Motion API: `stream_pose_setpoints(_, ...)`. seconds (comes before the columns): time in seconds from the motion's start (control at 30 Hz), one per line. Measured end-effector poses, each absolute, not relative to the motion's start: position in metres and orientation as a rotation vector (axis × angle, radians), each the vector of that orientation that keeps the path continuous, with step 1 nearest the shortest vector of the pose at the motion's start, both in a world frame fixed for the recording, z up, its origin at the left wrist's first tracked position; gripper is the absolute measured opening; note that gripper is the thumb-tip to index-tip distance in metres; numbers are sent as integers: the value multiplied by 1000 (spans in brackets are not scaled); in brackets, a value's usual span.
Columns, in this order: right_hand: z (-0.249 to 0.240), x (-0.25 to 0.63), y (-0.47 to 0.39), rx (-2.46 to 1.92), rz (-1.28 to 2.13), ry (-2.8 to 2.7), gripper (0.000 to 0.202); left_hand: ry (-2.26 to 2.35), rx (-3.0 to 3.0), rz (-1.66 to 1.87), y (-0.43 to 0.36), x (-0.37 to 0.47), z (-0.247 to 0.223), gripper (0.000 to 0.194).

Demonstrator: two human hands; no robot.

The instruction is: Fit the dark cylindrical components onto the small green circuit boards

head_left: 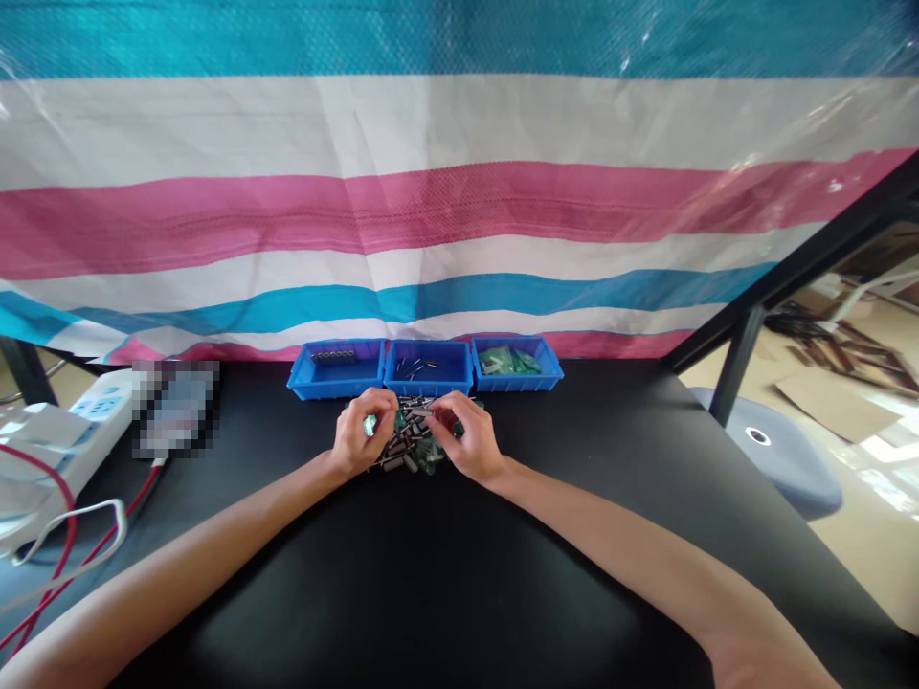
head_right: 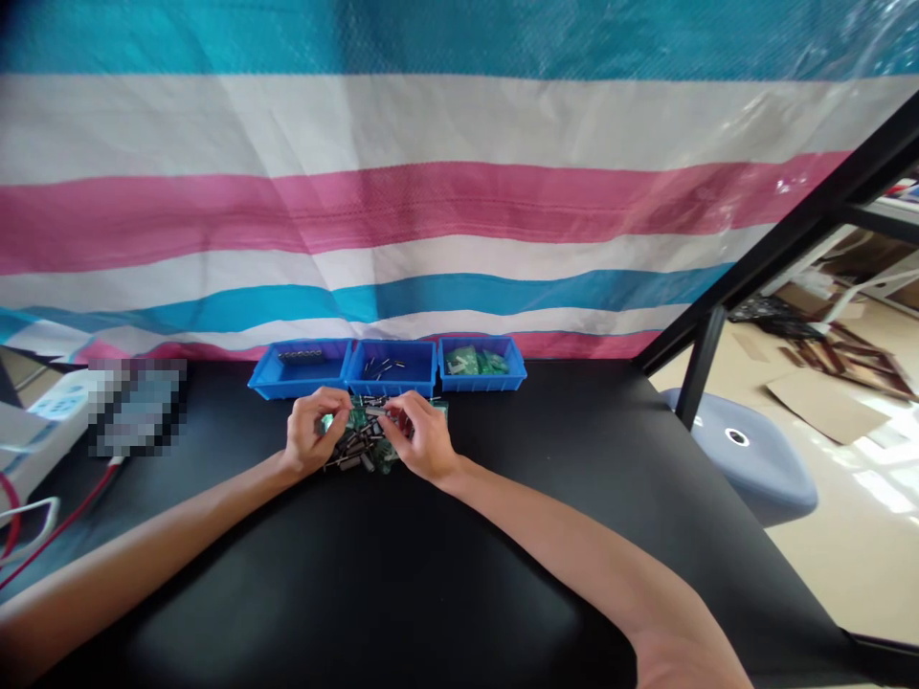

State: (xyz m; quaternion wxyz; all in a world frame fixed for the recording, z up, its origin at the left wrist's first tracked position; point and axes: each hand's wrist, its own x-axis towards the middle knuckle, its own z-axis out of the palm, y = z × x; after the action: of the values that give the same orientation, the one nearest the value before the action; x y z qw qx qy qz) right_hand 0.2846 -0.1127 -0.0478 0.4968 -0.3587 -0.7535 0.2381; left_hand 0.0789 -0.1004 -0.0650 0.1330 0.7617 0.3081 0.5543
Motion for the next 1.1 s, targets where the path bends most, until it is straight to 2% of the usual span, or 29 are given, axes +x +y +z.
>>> stream_pose_setpoints(0.97, -49, 284, -112, -855, 580, -1823, 9, 847, 2183, 1654, -100, 79, -65, 28)
stream_pose_setpoints(1.1, -49, 284, -112, -850, 581, -1824, 9, 913, 2176, 1634, -101, 79, -64, 21)
